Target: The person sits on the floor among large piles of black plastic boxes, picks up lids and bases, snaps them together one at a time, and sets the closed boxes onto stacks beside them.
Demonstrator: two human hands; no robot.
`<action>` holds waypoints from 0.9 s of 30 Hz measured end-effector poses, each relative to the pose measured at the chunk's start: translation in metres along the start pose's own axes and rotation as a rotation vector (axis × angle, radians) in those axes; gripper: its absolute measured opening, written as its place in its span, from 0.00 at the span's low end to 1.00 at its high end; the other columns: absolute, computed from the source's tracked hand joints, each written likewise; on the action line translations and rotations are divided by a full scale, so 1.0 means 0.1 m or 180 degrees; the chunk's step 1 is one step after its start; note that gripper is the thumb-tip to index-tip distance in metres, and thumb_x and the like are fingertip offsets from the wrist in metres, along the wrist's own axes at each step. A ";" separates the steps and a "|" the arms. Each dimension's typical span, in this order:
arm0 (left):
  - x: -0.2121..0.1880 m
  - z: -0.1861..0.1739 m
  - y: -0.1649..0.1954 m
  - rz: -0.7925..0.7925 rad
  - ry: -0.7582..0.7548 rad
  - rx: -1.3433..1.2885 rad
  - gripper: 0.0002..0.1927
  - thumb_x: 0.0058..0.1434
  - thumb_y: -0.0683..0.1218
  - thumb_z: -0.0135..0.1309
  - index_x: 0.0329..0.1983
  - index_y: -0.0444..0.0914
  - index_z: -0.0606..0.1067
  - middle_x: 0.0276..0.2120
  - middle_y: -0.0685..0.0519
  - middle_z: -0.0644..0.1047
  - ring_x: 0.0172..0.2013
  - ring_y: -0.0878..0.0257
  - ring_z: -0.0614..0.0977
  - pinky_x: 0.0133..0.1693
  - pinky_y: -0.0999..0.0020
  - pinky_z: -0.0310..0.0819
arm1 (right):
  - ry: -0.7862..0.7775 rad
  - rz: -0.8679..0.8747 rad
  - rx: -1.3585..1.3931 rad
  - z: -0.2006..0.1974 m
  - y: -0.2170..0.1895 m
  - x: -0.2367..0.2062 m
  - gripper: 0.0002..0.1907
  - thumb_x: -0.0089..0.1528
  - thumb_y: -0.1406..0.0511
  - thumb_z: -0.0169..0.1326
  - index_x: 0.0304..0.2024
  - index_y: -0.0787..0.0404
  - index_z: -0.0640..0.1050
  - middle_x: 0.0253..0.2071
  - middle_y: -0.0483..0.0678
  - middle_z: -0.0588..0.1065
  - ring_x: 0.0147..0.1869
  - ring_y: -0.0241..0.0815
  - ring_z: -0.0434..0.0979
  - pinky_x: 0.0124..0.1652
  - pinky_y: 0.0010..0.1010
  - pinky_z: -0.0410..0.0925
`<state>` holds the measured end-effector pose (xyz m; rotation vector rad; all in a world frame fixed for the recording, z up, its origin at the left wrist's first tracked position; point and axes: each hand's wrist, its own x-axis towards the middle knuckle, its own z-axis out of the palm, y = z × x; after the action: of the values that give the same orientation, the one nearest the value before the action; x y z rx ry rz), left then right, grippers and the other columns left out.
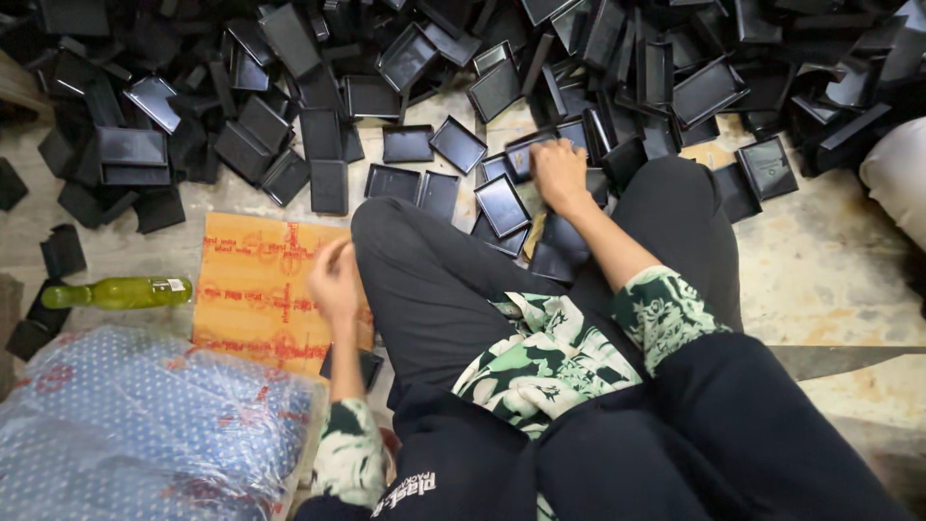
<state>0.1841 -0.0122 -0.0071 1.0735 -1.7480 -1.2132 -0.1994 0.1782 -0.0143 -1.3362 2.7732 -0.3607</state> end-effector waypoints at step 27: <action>0.11 0.96 0.65 -0.1092 -0.1512 -0.2805 0.29 0.68 0.46 0.51 0.71 0.35 0.61 0.53 0.38 0.76 0.49 0.49 0.82 0.52 0.52 0.79 | -0.0971 -0.1689 -0.0242 0.45 -1.12 0.34 0.25 0.59 0.60 0.59 0.59 0.43 0.75 0.64 0.46 0.68 0.71 0.48 0.60 0.61 0.74 0.53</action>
<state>0.0791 0.0227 0.0293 0.5678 -1.0943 -2.2981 -0.1287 0.0754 -0.0309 -1.9496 2.1804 -0.0537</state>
